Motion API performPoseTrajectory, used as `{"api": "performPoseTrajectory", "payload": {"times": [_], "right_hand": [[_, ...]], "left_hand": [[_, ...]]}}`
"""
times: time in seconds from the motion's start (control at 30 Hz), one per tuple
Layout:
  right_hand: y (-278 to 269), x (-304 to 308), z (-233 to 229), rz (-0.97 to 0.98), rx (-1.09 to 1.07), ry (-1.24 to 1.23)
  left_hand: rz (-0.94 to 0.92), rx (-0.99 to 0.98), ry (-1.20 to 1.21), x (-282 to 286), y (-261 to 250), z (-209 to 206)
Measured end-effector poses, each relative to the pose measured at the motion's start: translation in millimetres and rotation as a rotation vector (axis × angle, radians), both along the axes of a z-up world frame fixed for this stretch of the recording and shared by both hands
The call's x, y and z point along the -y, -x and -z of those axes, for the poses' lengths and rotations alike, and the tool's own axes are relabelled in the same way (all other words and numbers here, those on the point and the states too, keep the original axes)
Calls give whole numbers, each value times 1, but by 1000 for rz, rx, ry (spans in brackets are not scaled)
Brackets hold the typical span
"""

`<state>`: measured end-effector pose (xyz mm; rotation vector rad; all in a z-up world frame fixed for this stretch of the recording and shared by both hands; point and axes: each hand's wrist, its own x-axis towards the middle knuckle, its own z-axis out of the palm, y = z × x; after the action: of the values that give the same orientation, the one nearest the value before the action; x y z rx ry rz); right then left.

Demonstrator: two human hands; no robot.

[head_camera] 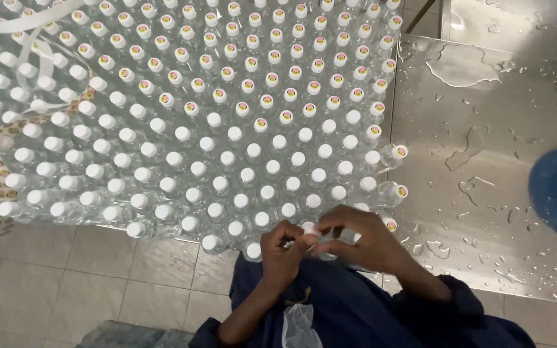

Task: Applying small circular stickers to the caps of plastic water bottles arranged on a production table.

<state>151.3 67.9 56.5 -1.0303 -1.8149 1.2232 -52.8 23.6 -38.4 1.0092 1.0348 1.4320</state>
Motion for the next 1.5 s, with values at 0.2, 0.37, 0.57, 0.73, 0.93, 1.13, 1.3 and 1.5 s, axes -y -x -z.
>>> {"api": "performPoseTrajectory", "payload": {"times": [0.2, 0.37, 0.57, 0.73, 0.93, 1.13, 1.3, 1.5], "right_hand": [[16, 12, 24, 111, -135, 61], [22, 17, 3, 125, -20, 35], [22, 14, 2, 83, -29, -102], [-6, -3, 3, 75, -11, -103], [-83, -90, 14, 554, 370, 14], [-114, -126, 51, 343, 549, 116], [-117, -130, 59, 347, 543, 238], [-116, -130, 63, 346, 504, 228]], "left_hand": [[13, -101, -75, 6, 4, -5], [-24, -348, -266, 3, 11, -45], [-64, -361, -311, 5, 12, -50], [10, -390, -221, 11, 9, -45], [171, -268, -53, 23, 9, -36], [170, -268, 38, 23, 10, -29], [153, -273, -24, 20, 10, -26], [176, -251, -9, 16, 10, -32]]}}
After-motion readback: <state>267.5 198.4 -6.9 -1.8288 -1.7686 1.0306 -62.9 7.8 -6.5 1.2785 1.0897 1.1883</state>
